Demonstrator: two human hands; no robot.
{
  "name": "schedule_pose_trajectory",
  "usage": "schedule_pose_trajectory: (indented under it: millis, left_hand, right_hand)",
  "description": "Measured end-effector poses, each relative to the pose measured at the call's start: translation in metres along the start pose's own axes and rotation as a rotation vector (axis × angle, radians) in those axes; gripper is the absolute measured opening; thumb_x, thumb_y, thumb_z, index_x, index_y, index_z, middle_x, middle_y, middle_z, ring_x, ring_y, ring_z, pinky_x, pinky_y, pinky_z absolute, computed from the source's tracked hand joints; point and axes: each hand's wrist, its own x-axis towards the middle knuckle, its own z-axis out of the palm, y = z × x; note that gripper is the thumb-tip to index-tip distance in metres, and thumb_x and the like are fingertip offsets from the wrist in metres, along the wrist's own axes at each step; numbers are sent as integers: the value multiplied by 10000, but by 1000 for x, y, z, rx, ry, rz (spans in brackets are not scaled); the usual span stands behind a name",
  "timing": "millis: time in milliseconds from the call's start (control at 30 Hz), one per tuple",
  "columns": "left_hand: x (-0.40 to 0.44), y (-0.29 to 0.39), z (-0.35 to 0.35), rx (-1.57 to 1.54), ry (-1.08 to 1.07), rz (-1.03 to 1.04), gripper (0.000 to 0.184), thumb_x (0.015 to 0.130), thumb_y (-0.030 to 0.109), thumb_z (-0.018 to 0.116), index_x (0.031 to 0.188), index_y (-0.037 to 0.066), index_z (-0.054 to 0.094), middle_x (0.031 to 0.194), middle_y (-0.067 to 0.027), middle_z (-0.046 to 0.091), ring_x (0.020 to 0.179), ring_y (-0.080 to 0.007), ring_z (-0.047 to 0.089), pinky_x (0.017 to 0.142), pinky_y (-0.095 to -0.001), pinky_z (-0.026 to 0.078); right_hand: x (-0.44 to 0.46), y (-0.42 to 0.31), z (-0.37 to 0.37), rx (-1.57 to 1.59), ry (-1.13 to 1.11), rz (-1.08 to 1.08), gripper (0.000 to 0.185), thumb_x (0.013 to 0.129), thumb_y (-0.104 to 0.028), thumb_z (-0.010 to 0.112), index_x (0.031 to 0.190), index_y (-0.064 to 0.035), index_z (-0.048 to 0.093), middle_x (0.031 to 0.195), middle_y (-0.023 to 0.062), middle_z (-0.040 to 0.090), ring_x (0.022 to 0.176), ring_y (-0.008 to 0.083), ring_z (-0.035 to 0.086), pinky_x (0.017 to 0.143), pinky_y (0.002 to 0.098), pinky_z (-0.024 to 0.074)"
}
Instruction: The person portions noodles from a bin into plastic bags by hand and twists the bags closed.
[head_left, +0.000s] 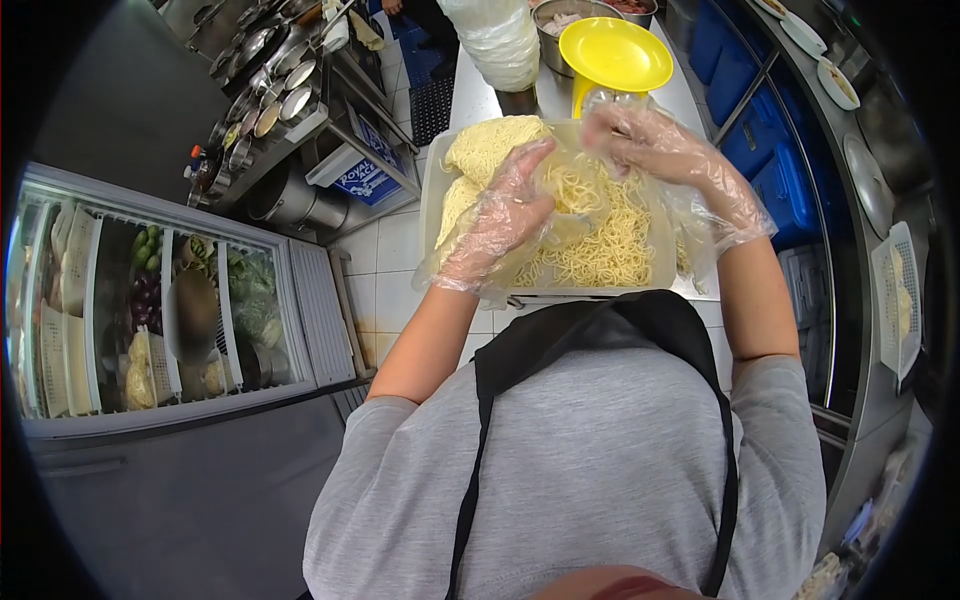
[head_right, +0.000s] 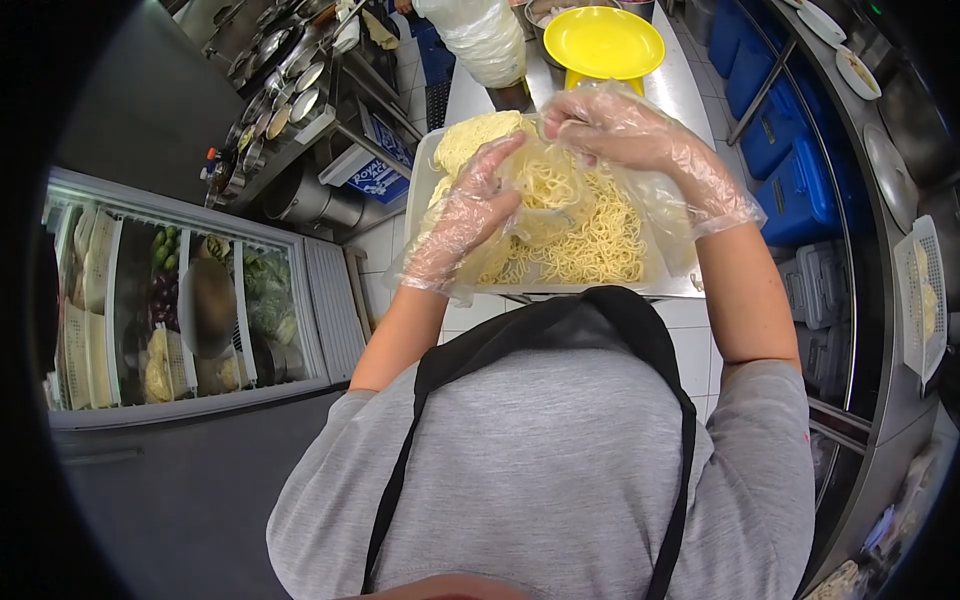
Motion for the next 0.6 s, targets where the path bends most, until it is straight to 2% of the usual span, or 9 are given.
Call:
schedule_pose_trajectory:
  millis: [133,200,300,333,400,433,500,533,600]
  left_hand:
    - [4,13,0,72,-28,-95,630,696,-24,518,1319,52,454,1305,-120,464,1225,-224,436,1015,-299,336]
    - [5,18,-1,-79,-41,-143,645,686,-31,515,1322,51,449,1305,-104,466,1207,-204,447,1001,-288,350]
    - [-1,2,2,-167,50,-229,648,677,-41,504,1316,54,459,1301,-96,471,1200,-198,453,992,-290,360]
    - [-3,-3,2,-166,53,-229,648,677,-41,504,1316,54,459,1301,-96,471,1200,-198,453,992,-290,360]
    - [-6,-8,-1,-127,17,-120,633,682,-40,481,1307,54,471,1289,-104,479,1198,-195,454,989,-293,369]
    - [-6,-8,-4,-124,24,-118,633,682,-40,481,1307,54,471,1289,-104,479,1198,-195,454,989,-293,369]
    - [-9,-6,-8,-20,-55,-20,612,700,-35,465,1305,55,477,1284,-113,481,1198,-195,456,995,-299,372]
    - [-9,-2,-10,-21,-59,-24,612,700,-35,465,1305,55,477,1284,-113,481,1198,-195,456,995,-299,372]
    - [-7,9,-13,112,-169,48,589,721,-25,463,1305,55,477,1280,-127,483,1216,-202,442,1015,-310,361]
  right_hand:
    - [12,-11,12,-323,-62,-213,271,871,-233,598,1086,-74,554,969,76,593,911,196,562,820,347,450]
    - [18,-14,20,-289,-196,-228,380,862,-363,601,1130,-95,578,1079,105,602,1064,254,545,916,400,415]
    - [29,1,35,-726,25,25,522,878,-532,498,1091,-75,632,1144,150,585,1092,297,528,949,445,383]
    - [28,12,37,-726,24,22,522,878,-532,498,1091,-75,632,1144,150,585,1092,297,528,949,445,383]
    - [27,35,37,-1134,340,-229,585,881,-565,471,1117,-51,621,1112,173,593,1060,312,544,932,430,411]
    - [31,33,27,-1137,341,-236,585,881,-565,471,1117,-51,621,1112,173,593,1060,312,544,932,430,411]
    - [28,3,1,-662,54,253,590,881,-554,483,1103,-26,622,1089,190,595,1019,306,567,899,408,445]
    - [26,3,-4,-659,52,256,590,881,-554,483,1103,-26,622,1089,190,595,1019,306,567,899,408,445]
    - [17,14,-19,-251,273,-69,534,869,-507,540,1112,-36,609,1081,192,593,982,289,585,867,383,465]
